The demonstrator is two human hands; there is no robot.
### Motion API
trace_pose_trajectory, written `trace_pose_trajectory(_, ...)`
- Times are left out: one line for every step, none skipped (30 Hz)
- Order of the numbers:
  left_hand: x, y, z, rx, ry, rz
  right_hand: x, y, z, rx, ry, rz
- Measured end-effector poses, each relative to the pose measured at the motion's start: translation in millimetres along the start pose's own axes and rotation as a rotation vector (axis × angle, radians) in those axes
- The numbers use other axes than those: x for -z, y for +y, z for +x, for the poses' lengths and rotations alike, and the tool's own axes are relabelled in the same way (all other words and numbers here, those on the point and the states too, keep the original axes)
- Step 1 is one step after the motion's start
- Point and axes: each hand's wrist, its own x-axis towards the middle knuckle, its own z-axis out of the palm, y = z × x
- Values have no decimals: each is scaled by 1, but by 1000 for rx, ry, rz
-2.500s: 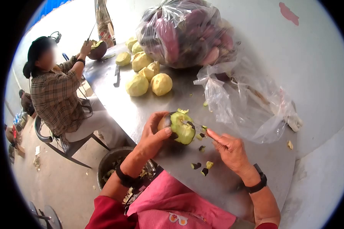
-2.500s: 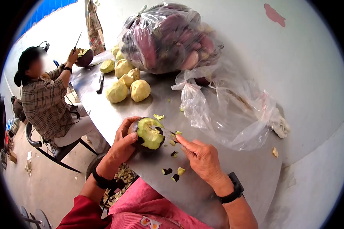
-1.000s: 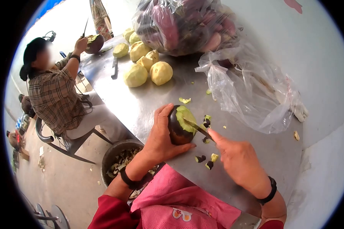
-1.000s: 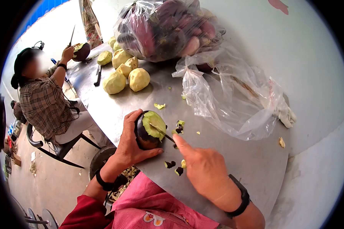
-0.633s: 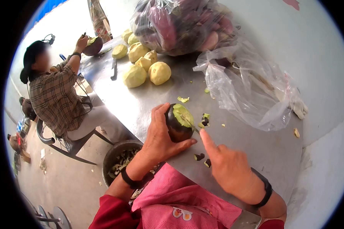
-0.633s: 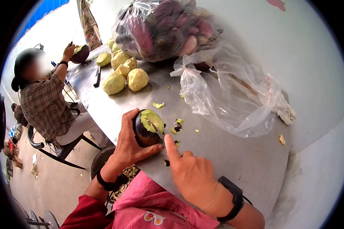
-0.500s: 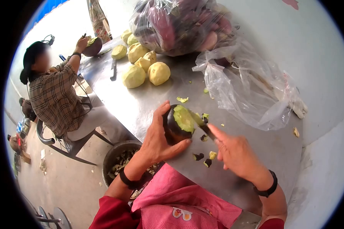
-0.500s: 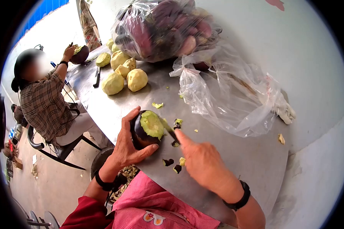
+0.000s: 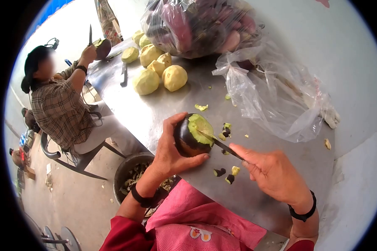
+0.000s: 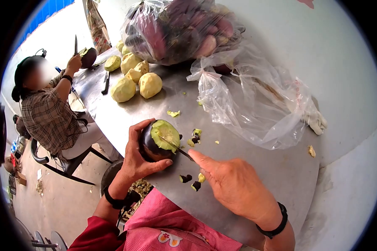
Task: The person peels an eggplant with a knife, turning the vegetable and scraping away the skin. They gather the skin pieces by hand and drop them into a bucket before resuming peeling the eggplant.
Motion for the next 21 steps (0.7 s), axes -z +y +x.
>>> trace_pose_trajectory(0, -1, 0, -14, -1, 6, 0, 0, 0, 1, 0, -1)
trace_pose_trajectory(-1, -2, -1, -28, -2, 12, 0, -1, 0, 1, -2, -10)
trace_pose_trajectory(-2, -1, 0, -29, -1, 12, 1, -1, 0, 1, -4, -18)
trace_pose_trajectory(-3, 0, 0, -111, 17, 57, 1, -1, 0, 1, -4, -19)
trace_pose_trajectory(-5, 1, 0, -194, 35, 102, 1, -1, -1, 8, -8, -36)
trace_pose_trajectory(-6, 2, 0, -194, 35, 100, 1, -2, -2, 14, -12, -53)
trace_pose_trajectory(-8, 3, -1, -211, 43, 123, 2, -2, -3, 12, -13, -53)
trace_pose_trajectory(-9, 4, -1, -228, 51, 146, 3, -3, -4, 13, -32, -75)
trace_pose_trajectory(-11, 3, -1, -244, 57, 162, 3, -2, -5, 14, -49, -97)
trace_pose_trajectory(-12, 4, -1, -245, 55, 160, 2, -2, -6, 12, -48, -97)
trace_pose_trajectory(-12, 6, -1, -256, 71, 200, -2, -1, -7, 29, -39, -108)
trace_pose_trajectory(-13, 8, -1, -268, 87, 240, -4, -2, -8, 45, -29, -119)
trace_pose_trajectory(-13, 9, -1, -269, 86, 239, -4, -3, -10, 44, -28, -119)
trace_pose_trajectory(-14, 11, -1, -255, 94, 286, -5, -5, -11, 36, -49, -132)
trace_pose_trajectory(-14, 12, -1, -240, 102, 333, -5, -7, -12, 28, -70, -145)
trace_pose_trajectory(-16, 15, -1, -241, 102, 332, -7, -8, -13, 27, -69, -145)
trace_pose_trajectory(-20, 18, -1, -229, 122, 385, -10, -8, -14, 46, -51, -164)
trace_pose_trajectory(-22, 20, -1, -218, 142, 438, -12, -7, -15, 65, -33, -183)
trace_pose_trajectory(-23, 21, -1, -220, 140, 435, -12, -5, -14, 61, -30, -184)
trace_pose_trajectory(-24, 21, -1, -224, 151, 460, -10, -3, -11, 36, -53, -128)
trace_pose_trajectory(-25, 22, -1, -228, 164, 485, -8, -1, -7, 12, -76, -72)
